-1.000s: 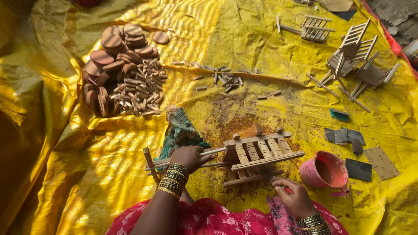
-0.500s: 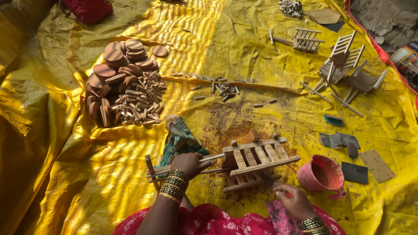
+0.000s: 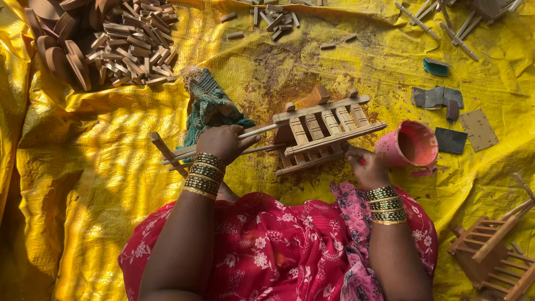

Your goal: The person sits on a yellow tarp and paints small wooden toy furniture with a brush, dipping the brush into a pink cup of reddish paint. They hold and turn each toy piece, such as a small wooden frame and miniature chairs, to coat different surfaces, working through several pieces one at a time.

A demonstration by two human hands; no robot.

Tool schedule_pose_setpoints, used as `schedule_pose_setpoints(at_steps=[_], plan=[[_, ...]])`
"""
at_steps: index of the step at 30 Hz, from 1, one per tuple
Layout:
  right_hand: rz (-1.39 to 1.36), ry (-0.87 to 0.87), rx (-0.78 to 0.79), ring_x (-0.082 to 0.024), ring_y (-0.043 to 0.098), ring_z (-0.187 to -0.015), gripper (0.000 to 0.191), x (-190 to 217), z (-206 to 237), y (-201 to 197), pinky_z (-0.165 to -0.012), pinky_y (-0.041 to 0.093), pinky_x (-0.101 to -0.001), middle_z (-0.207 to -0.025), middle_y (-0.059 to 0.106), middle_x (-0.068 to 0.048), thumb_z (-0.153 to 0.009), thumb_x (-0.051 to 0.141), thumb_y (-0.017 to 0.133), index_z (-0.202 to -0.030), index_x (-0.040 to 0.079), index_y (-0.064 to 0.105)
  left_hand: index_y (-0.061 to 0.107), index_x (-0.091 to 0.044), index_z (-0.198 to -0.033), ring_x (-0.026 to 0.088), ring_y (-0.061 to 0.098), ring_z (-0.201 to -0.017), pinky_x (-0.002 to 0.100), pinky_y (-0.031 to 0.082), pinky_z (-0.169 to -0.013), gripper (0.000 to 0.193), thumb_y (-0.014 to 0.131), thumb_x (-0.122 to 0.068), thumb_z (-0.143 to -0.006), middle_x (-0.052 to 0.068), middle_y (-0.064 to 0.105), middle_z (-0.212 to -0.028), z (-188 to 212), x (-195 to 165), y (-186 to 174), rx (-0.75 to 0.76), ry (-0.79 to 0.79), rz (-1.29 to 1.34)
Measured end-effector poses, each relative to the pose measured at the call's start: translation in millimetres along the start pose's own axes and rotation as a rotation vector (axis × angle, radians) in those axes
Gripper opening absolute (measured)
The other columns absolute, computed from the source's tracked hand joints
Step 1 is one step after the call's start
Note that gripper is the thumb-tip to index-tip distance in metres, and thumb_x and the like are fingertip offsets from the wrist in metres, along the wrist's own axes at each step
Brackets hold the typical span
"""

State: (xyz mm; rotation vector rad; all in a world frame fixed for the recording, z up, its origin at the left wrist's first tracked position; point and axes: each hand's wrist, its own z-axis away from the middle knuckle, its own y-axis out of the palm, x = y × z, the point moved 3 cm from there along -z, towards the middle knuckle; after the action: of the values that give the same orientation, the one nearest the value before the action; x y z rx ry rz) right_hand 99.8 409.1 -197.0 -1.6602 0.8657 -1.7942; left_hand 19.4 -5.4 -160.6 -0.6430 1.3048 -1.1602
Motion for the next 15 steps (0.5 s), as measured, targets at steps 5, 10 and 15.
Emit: schedule_pose_setpoints(at_steps=[5, 10, 15], plan=[[-0.133, -0.103, -0.117, -0.015, 0.071, -0.104, 0.016, 0, 19, -27, -0.092, 0.054, -0.0286, -0.113, 0.076, -0.010, -0.096, 0.007, 0.067, -0.108, 0.002, 0.074, 0.080, -0.022, -0.100, 0.032, 0.073, -0.078, 0.049, 0.058, -0.070, 0.062, 0.055, -0.077, -0.087, 0.010, 0.076, -0.082, -2, 0, -2, -0.062, 0.019, 0.003], [-0.295, 0.053, -0.100, -0.013, 0.066, -0.090, 0.018, 0, 1, 7, -0.080, 0.053, -0.0269, -0.101, 0.075, -0.011, -0.098, 0.010, 0.071, -0.114, 0.002, 0.075, 0.080, -0.022, -0.098, 0.032, 0.073, -0.078, 0.049, 0.058, -0.071, 0.064, 0.053, -0.079, -0.087, 0.010, 0.076, -0.081, 0, 1, 4, -0.056, 0.024, 0.002], [-0.076, 0.058, -0.060, -0.011, 0.069, -0.091, 0.018, -1, 14, -11, -0.082, 0.054, -0.0260, -0.101, 0.077, -0.009, -0.095, 0.009, 0.072, -0.111, 0.001, 0.077, 0.079, -0.021, -0.091, 0.033, 0.073, -0.079, 0.051, 0.057, -0.071, 0.064, 0.052, -0.079, -0.086, 0.010, 0.075, -0.081, 0, 1, 3, -0.027, 0.025, 0.018]])
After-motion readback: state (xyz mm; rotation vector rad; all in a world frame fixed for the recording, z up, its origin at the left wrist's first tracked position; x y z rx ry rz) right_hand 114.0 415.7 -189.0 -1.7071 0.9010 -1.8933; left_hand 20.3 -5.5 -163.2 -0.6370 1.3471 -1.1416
